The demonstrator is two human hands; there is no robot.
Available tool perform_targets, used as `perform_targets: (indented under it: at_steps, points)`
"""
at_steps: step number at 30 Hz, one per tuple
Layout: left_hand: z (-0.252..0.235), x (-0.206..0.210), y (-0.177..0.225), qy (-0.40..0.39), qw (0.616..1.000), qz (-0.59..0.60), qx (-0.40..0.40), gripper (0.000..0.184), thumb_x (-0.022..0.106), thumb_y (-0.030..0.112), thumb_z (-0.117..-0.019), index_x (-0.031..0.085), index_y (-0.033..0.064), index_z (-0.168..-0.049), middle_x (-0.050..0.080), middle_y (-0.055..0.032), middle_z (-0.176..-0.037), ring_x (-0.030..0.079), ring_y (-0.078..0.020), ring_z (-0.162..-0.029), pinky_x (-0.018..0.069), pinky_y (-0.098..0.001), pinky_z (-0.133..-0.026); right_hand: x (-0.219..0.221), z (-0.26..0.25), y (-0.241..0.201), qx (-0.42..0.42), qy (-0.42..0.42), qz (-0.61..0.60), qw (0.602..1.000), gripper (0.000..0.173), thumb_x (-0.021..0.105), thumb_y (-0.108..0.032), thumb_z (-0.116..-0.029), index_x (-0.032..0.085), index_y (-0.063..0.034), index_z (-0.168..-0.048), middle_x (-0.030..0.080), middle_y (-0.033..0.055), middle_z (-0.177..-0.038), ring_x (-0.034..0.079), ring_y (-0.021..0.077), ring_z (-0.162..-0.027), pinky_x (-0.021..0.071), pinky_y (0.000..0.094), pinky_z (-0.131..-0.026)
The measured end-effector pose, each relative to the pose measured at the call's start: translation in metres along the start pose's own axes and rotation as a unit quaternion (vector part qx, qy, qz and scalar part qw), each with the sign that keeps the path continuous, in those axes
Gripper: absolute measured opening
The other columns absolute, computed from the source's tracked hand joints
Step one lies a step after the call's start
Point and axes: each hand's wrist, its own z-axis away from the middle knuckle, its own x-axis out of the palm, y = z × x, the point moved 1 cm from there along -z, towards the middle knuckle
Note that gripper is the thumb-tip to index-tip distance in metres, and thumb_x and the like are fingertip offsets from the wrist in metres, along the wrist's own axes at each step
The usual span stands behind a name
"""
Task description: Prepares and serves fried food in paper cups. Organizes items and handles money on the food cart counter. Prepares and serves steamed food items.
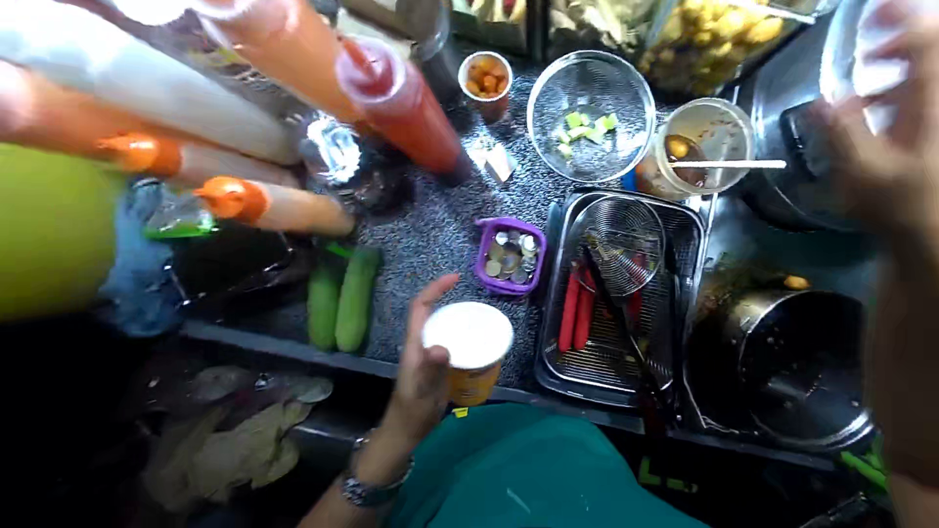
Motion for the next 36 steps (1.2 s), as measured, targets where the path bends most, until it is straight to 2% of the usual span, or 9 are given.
perform_targets:
  at_steps: [3, 6, 11, 16, 22, 26, 29, 31, 36]
  points:
    - [-0.002, 0.003, -0.015, -0.084, 0.995, 0.045, 0.003, 0.083, 0.053, 0.075, -0.0891, 0.041, 0.0199, -0.150, 0.066, 0.0080, -0.126, 0.068, -0.0023, -0.104, 0.0593, -0.0266, -0.090, 0.106, 0.060, -0.118, -0.195, -0.121, -0.121, 0.966, 0.043, 0.068, -0.041, -0.0963, 0.070, -0.0108, -0.127, 0.058, 0.0165, -0.138, 0.062, 0.0199, -0.114, 0.0546, 0.0328, -0.093]
    - [-0.013, -0.014, -0.021, -0.143, 0.987, 0.078, 0.013, 0.088, 0.054, 0.070, -0.0922, 0.036, 0.0056, -0.150, 0.068, 0.0021, -0.118, 0.068, -0.0027, -0.102, 0.0587, -0.0269, -0.092, 0.178, 0.096, -0.171, -0.234, -0.174, -0.216, 0.932, 0.024, 0.060, -0.030, -0.1045, 0.072, -0.0118, -0.115, 0.067, 0.0162, -0.128, 0.068, 0.0191, -0.102, 0.0561, 0.0288, -0.090]
    - [-0.026, -0.070, -0.027, -0.210, 0.972, 0.105, 0.010, 0.101, 0.071, 0.061, -0.0861, 0.032, -0.0059, -0.150, 0.067, -0.0064, -0.123, 0.068, -0.0076, -0.109, 0.0585, -0.0295, -0.095, 0.223, 0.101, -0.201, -0.074, -0.098, -0.331, 0.936, 0.018, 0.058, -0.023, -0.1054, 0.068, -0.0069, -0.109, 0.071, 0.0025, -0.104, 0.066, 0.0039, -0.101, 0.0544, 0.0184, -0.092]
    - [-0.024, -0.121, -0.026, -0.144, 0.989, 0.034, 0.009, 0.076, 0.075, 0.027, -0.0928, 0.038, -0.0060, -0.150, 0.058, -0.0157, -0.141, 0.064, -0.0108, -0.121, 0.0569, -0.0275, -0.099, 0.265, 0.082, -0.244, 0.007, -0.070, -0.326, 0.943, 0.043, 0.057, -0.022, -0.1060, 0.050, -0.0153, -0.148, 0.069, -0.0023, -0.120, 0.067, -0.0008, -0.103, 0.0573, 0.0195, -0.091]
    - [-0.039, -0.178, -0.013, -0.116, 0.967, -0.208, 0.092, 0.072, 0.073, 0.043, -0.0917, 0.050, 0.0060, -0.149, 0.056, -0.0188, -0.141, 0.066, -0.0177, -0.115, 0.0590, -0.0329, -0.091, 0.296, 0.060, -0.289, 0.046, -0.086, -0.322, 0.942, 0.037, 0.049, -0.022, -0.1083, 0.062, 0.0094, -0.122, 0.071, 0.0117, -0.109, 0.069, 0.0061, -0.096, 0.0585, 0.0256, -0.087]
    - [-0.041, -0.206, -0.025, -0.243, 0.918, -0.298, 0.100, 0.076, 0.069, 0.043, -0.0933, 0.045, -0.0012, -0.151, 0.059, -0.0261, -0.136, 0.069, -0.0336, -0.107, 0.0590, -0.0491, -0.086, 0.268, 0.068, -0.271, 0.111, 0.003, -0.194, 0.975, 0.029, 0.056, -0.014, -0.1043, 0.068, 0.0060, -0.121, 0.072, 0.0174, -0.109, 0.070, 0.0173, -0.097, 0.0576, 0.0338, -0.090]
    - [-0.038, -0.215, -0.032, -0.324, 0.898, -0.288, 0.076, 0.069, 0.069, 0.030, -0.0962, 0.044, -0.0098, -0.147, 0.060, -0.0328, -0.129, 0.067, -0.0376, -0.108, 0.0559, -0.0488, -0.092, 0.213, 0.101, -0.224, 0.167, 0.133, -0.023, 0.977, 0.020, 0.062, -0.011, -0.0993, 0.071, 0.0045, -0.108, 0.070, 0.0161, -0.101, 0.069, 0.0218, -0.093, 0.0576, 0.0372, -0.086]
    - [-0.037, -0.215, -0.036, -0.356, 0.883, -0.298, 0.068, 0.065, 0.067, 0.028, -0.0979, 0.046, -0.0121, -0.144, 0.061, -0.0341, -0.127, 0.066, -0.0378, -0.109, 0.0549, -0.0475, -0.093, 0.166, 0.133, -0.190, 0.232, 0.223, 0.062, 0.945, 0.021, 0.061, -0.010, -0.0995, 0.071, 0.0075, -0.105, 0.070, 0.0192, -0.102, 0.070, 0.0234, -0.093, 0.0579, 0.0380, -0.086]
    - [-0.036, -0.202, -0.040, -0.374, 0.865, -0.329, 0.057, 0.062, 0.065, 0.029, -0.1000, 0.047, -0.0105, -0.143, 0.061, -0.0322, -0.127, 0.066, -0.0342, -0.110, 0.0540, -0.0443, -0.096, 0.057, 0.239, -0.104, 0.437, 0.297, 0.186, 0.828, 0.037, 0.045, -0.019, -0.1083, 0.062, 0.0071, -0.130, 0.066, 0.0247, -0.125, 0.068, 0.0310, -0.112, 0.0548, 0.0459, -0.100]
